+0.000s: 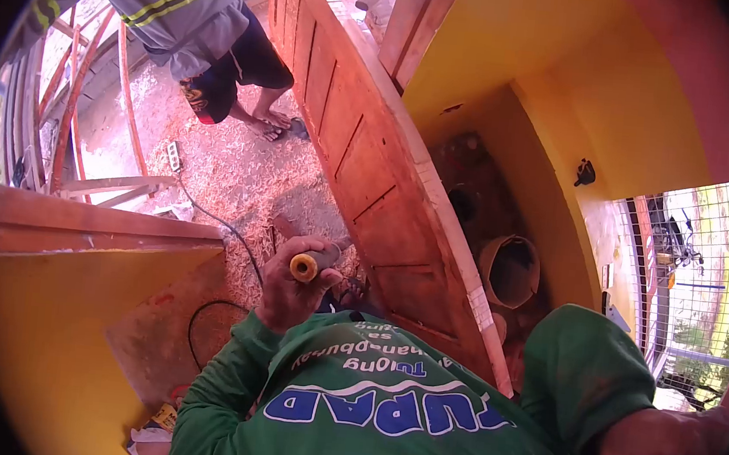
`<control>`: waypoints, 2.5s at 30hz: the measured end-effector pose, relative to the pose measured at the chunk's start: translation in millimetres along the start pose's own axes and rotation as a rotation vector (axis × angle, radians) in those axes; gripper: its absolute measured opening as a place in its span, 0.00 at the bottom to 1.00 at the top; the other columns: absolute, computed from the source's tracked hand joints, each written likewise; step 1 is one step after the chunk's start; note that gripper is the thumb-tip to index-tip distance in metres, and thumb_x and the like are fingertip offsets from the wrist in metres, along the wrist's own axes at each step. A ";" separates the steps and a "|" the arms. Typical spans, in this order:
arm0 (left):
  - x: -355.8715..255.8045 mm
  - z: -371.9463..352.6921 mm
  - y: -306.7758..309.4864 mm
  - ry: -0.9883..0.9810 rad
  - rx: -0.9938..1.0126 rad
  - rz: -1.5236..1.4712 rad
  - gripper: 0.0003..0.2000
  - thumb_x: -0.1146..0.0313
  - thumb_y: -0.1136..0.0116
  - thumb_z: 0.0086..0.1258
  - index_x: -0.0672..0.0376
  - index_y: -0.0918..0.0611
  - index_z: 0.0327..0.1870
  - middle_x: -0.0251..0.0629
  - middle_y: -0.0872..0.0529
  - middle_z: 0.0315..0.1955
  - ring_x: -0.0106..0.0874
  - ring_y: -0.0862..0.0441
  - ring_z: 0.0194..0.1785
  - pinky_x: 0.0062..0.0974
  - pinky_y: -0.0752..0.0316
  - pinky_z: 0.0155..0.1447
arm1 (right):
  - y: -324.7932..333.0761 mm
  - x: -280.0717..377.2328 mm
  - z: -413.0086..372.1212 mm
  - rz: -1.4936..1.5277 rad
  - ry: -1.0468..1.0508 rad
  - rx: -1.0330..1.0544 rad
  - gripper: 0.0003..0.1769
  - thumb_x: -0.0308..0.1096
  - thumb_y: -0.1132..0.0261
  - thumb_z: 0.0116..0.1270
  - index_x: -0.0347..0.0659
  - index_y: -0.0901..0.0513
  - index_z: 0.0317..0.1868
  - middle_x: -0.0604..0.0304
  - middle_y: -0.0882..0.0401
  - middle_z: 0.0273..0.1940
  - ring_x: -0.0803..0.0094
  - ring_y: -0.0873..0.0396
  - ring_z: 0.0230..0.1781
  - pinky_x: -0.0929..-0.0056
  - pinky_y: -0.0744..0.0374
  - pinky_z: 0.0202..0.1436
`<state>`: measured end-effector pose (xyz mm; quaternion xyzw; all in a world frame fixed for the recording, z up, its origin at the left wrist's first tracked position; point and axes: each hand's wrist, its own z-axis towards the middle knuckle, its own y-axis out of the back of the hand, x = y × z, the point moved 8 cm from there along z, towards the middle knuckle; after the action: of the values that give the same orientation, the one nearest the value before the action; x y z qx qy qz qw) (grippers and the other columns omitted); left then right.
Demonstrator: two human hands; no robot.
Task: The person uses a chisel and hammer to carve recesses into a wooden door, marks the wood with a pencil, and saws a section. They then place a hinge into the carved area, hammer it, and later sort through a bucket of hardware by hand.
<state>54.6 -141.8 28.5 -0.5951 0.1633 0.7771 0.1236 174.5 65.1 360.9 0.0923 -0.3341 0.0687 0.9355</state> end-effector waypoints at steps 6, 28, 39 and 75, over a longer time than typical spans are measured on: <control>24.1 82.5 11.8 -0.026 0.156 -0.073 0.20 0.65 0.26 0.57 0.62 0.22 0.47 0.40 0.17 0.41 0.32 0.17 0.45 0.26 0.23 0.47 | 27.0 -85.4 44.3 -0.167 -0.138 -0.061 0.46 0.47 0.23 0.47 0.34 0.32 0.63 0.49 0.35 0.59 0.59 0.35 0.58 0.61 0.35 0.59; 300.6 638.9 -66.8 0.168 0.327 0.572 0.28 0.54 0.32 0.52 0.71 0.17 0.47 0.61 0.16 0.46 0.47 0.19 0.54 0.38 0.25 0.59 | 38.0 -242.6 -183.6 -0.933 -0.948 -1.369 0.06 0.29 0.38 0.67 0.42 0.25 0.32 0.65 0.24 0.25 0.77 0.25 0.24 0.74 0.26 0.29; 210.3 388.7 65.2 0.072 0.409 -0.102 0.08 0.68 0.41 0.65 0.61 0.27 0.37 0.28 0.30 0.17 0.20 0.33 0.20 0.20 0.38 0.22 | -42.1 -32.3 -309.7 -1.152 -0.162 -1.826 0.05 0.22 0.38 0.67 0.39 0.27 0.36 0.61 0.25 0.27 0.73 0.24 0.29 0.72 0.23 0.36; 124.7 27.5 54.9 0.625 0.614 0.415 0.13 0.73 0.38 0.58 0.63 0.28 0.41 0.30 0.27 0.18 0.23 0.29 0.15 0.22 0.34 0.19 | 94.4 -105.6 -395.8 -0.616 -0.183 -1.549 0.07 0.24 0.36 0.65 0.37 0.26 0.32 0.62 0.28 0.21 0.72 0.26 0.19 0.71 0.27 0.22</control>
<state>-23.5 -181.3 -79.5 -0.6908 0.5298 0.4852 0.0810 318.0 236.5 4.9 -0.4839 -0.3214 -0.4465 0.6806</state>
